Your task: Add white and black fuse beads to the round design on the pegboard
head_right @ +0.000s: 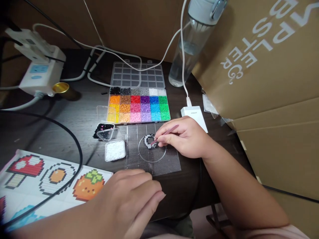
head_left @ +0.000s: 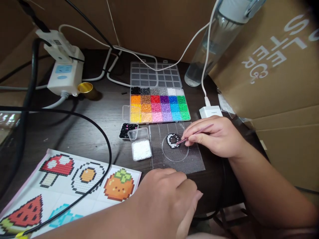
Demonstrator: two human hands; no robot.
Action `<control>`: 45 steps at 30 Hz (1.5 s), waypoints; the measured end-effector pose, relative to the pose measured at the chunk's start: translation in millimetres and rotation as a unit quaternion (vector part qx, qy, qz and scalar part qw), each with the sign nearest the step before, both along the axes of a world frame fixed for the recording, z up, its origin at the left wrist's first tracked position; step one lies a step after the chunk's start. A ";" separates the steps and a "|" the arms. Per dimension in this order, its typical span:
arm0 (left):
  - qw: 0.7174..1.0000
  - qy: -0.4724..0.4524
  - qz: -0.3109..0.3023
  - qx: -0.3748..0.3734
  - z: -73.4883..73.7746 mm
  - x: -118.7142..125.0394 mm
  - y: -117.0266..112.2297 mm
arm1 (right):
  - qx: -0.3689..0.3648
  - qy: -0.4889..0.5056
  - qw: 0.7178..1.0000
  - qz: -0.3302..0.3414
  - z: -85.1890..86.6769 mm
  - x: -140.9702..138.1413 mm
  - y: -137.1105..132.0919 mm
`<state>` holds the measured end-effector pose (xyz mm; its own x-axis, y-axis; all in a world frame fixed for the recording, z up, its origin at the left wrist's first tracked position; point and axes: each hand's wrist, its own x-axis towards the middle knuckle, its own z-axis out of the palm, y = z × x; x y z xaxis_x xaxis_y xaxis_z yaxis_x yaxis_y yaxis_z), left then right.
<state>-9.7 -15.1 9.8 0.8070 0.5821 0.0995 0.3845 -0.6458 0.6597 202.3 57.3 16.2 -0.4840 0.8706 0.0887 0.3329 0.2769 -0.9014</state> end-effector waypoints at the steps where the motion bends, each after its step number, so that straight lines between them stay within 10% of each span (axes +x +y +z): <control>1: 1.000 0.012 -0.002 0.000 -1.3 0.6 0.1 | 0.002 -0.001 1.000 0.004 0.4 -0.2 -0.1; 45: 0.996 0.044 0.078 -0.019 -6.2 2.4 -4.0 | -0.040 -0.024 0.999 0.021 -4.3 -0.7 2.1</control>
